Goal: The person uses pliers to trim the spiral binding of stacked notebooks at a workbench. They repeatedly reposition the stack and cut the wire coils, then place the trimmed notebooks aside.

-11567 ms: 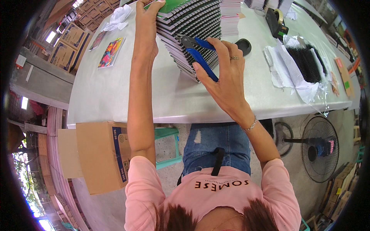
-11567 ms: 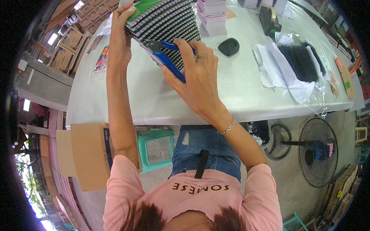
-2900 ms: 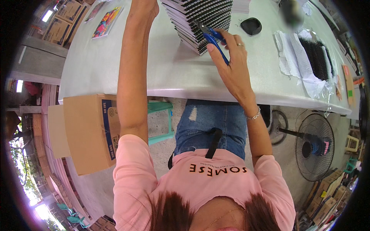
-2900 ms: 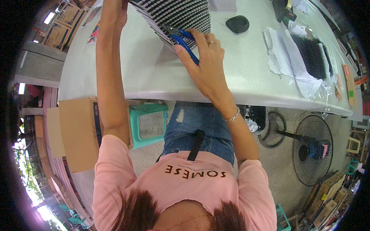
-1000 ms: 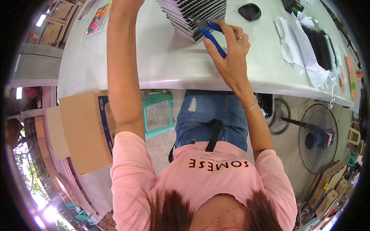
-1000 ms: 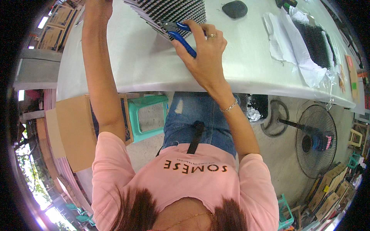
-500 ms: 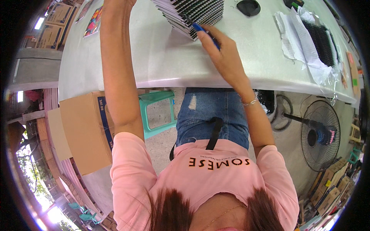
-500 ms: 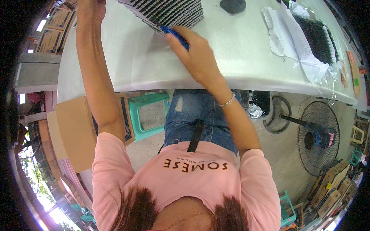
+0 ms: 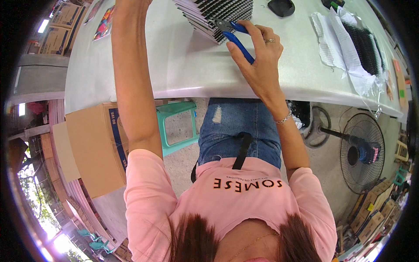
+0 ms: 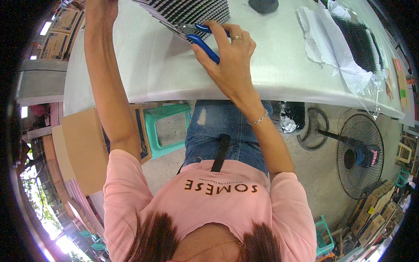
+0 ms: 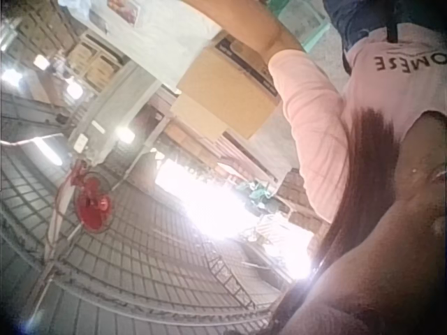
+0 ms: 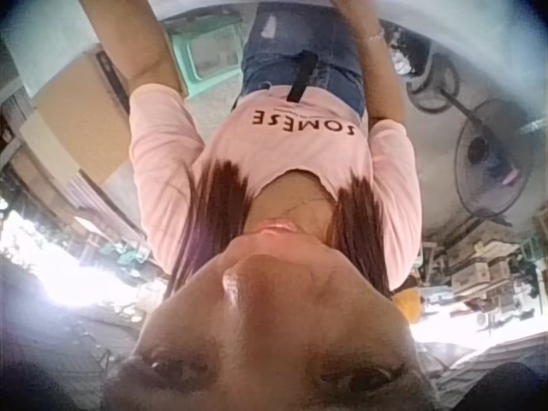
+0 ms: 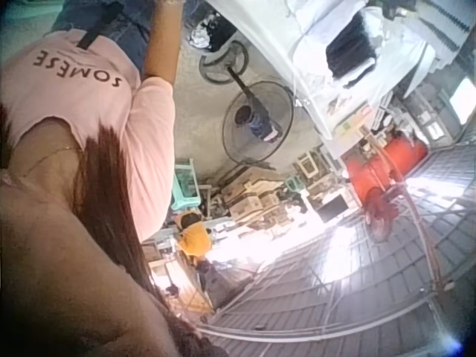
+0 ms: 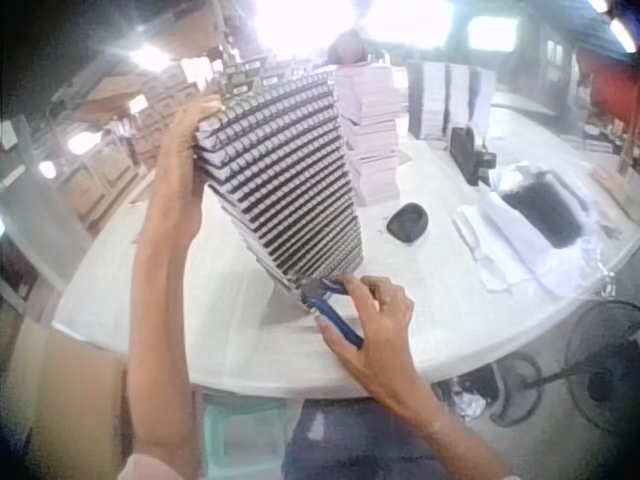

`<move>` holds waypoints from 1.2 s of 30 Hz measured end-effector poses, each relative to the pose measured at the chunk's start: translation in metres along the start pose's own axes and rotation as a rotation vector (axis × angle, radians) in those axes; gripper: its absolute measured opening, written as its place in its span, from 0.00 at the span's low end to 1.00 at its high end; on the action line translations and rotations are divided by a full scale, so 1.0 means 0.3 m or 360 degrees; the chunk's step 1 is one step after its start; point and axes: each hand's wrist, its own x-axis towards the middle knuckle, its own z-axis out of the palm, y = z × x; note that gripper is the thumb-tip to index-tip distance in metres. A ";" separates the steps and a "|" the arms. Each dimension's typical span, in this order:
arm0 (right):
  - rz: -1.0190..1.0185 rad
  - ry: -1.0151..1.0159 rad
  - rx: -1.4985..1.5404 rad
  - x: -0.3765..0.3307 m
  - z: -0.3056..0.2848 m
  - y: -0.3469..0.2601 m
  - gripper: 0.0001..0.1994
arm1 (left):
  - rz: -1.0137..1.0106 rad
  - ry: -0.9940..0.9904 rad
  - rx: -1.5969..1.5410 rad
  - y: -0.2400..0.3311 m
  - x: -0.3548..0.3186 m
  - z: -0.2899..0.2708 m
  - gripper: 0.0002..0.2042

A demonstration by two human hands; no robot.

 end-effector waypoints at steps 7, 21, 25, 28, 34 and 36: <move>-0.0077 0.0051 -0.0107 -0.002 0.041 0.024 0.28 | 0.0131 0.0082 0.0171 -0.016 -0.018 0.032 0.18; 0.0320 -0.0233 0.0354 0.019 -0.018 0.002 0.25 | 0.0696 0.0294 0.0867 -0.055 -0.134 0.253 0.16; 0.0181 -0.0051 0.0030 -0.013 -0.010 0.013 0.27 | 0.0717 0.0552 0.0902 -0.071 -0.147 0.316 0.16; 0.0050 -0.0036 -0.0042 -0.025 0.009 0.017 0.27 | 0.0320 0.0066 0.0451 -0.022 -0.040 0.055 0.16; -0.0011 -0.0050 -0.0114 -0.032 0.032 0.032 0.27 | 0.0254 0.0063 0.0332 -0.017 -0.039 0.073 0.17; -0.0096 0.0047 -0.0218 -0.022 0.031 0.043 0.24 | 0.0507 0.0151 0.0591 -0.063 -0.069 0.179 0.17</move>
